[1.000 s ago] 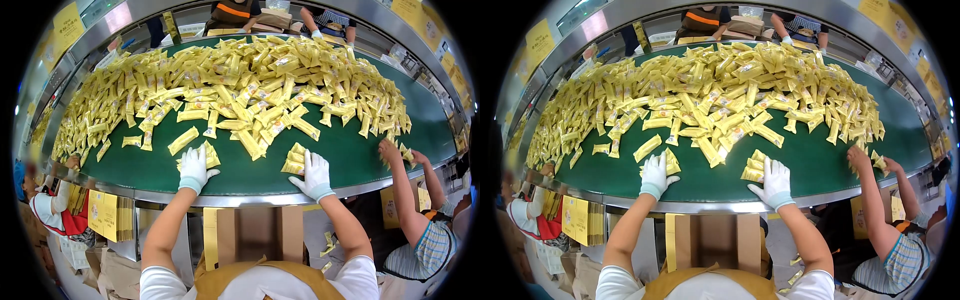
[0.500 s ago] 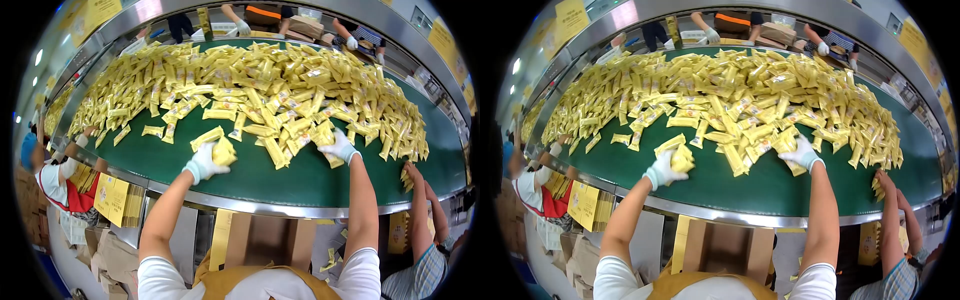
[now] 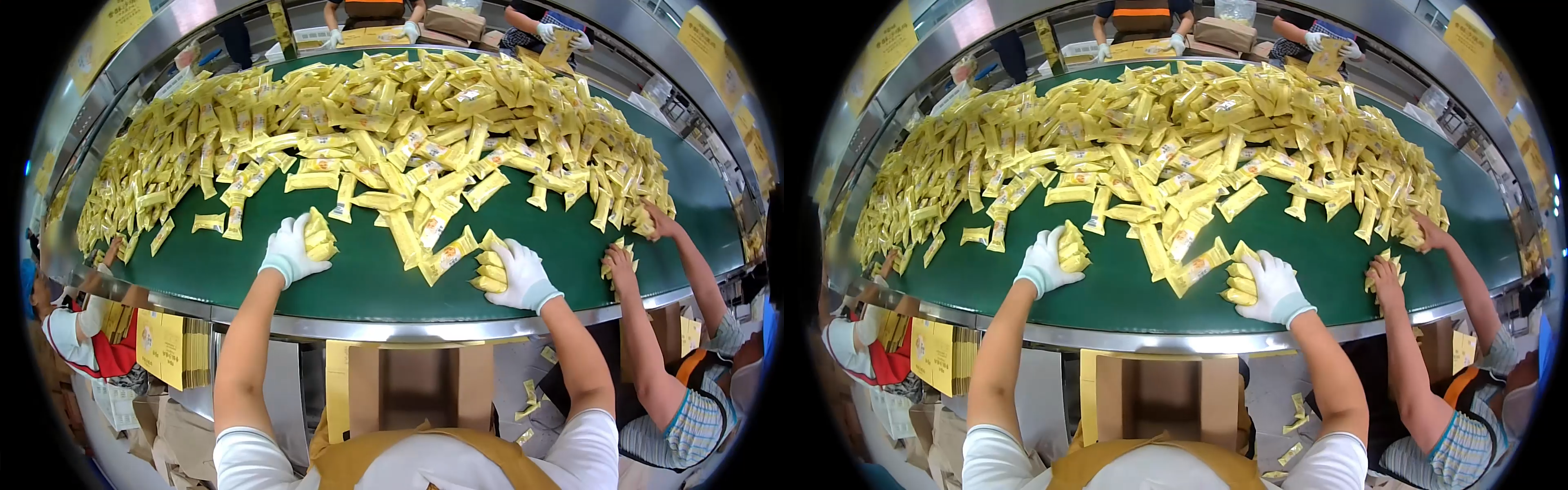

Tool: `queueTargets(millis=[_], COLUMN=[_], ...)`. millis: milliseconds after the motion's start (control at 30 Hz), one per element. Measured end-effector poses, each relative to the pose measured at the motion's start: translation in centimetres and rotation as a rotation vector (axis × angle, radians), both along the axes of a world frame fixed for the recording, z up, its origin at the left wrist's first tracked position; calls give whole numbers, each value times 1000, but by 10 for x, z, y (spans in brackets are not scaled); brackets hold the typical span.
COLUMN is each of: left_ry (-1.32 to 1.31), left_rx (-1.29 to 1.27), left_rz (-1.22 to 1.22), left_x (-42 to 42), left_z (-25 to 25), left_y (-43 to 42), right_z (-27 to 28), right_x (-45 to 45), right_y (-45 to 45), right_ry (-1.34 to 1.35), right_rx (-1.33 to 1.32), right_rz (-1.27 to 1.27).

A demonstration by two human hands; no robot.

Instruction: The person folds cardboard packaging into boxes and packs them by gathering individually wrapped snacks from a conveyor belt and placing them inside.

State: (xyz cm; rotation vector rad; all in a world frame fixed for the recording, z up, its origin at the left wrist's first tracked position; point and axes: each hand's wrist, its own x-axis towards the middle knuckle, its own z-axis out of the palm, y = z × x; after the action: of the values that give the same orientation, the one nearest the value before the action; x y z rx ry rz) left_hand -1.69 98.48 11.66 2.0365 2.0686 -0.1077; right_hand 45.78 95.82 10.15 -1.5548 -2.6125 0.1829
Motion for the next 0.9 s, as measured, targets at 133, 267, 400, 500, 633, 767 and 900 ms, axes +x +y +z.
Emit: queueTargets(millis=[133,267,400,500,633,767,900], left_ry=[144,133,86,6,-473,-1758,-2154], left_rx=[152,31,168,321,486,170,232], left_rz=[-4,89,98,119,263,650,676], left_x=[0,6,7,1,-6,-36,17], left_z=[-21,-9,-19,-26,-29,-56,24], left_y=[-9,-5,-21,-36,-57,-93,-144], right_z=[-3,3,-6,-2,11,51,83], right_x=[-10,-28,-30,-30,-6,-15,-35], right_y=[-12,-12,-27,-39,-47,-74,-101], right_ry=[-47,-153,-115,-136,1705,2126,2188], right_rx=[25,-115,-76,-96,-864,-1064,-1063], right_rz=[-205,-435,-499,-530,-650,-599,-459])
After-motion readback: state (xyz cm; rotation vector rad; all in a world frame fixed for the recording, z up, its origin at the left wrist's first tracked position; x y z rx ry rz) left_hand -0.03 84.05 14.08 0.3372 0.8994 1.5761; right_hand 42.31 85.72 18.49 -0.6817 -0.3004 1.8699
